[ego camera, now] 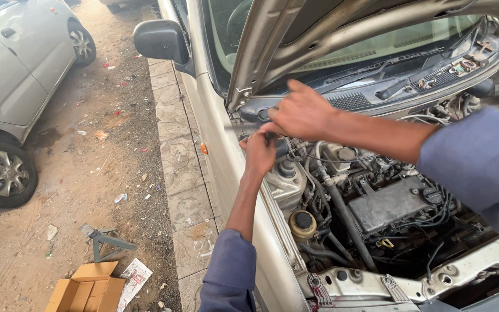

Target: The person works on a car engine with the hood open, using a wrench to tighten bolts on the engine block and the hood hinge. The person also handles a black rubber hose, manipulating it with their hands and the wrench.

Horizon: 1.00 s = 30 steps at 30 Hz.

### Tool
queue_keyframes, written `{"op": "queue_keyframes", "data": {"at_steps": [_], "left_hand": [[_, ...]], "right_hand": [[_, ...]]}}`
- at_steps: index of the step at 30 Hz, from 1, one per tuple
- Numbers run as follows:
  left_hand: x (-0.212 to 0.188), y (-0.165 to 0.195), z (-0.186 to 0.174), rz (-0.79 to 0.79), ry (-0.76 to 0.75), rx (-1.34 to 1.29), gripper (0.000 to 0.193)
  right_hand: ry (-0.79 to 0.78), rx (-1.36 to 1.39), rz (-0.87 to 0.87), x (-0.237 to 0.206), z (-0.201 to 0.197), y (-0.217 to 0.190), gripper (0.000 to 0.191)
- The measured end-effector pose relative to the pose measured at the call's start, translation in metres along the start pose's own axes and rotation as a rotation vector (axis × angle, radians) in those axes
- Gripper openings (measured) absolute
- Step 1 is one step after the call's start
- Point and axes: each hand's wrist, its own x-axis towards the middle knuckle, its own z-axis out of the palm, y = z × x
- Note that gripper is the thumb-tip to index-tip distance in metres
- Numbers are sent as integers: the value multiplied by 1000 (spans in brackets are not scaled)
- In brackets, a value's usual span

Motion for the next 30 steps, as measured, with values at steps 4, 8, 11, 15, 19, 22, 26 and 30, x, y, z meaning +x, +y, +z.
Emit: {"op": "queue_keyframes", "data": {"at_steps": [4,8,11,15,19,22,26,30], "left_hand": [[-2,1,-4,129,112,-146,15],[-4,6,-9,-7,36,-129,18],[-4,8,-13,38,29,-184,18],[-4,5,-11,25,29,-178,17],[-1,-3,-4,-19,4,-80,16],[2,-9,0,91,48,-29,19],[-1,-11,2,132,29,-49,19],[-5,-10,-2,68,11,-93,21]], "right_hand": [[-59,352,176,3,-9,0,52],[283,-16,-362,0,-22,27,53],[297,-402,-583,3,-25,32,62],[370,-437,-732,6,-24,30,40],[377,-379,-656,9,-24,27,38],[74,-352,-427,9,-19,18,48],[-30,75,-12,4,0,-6,59],[-136,544,326,12,8,-1,59]]}}
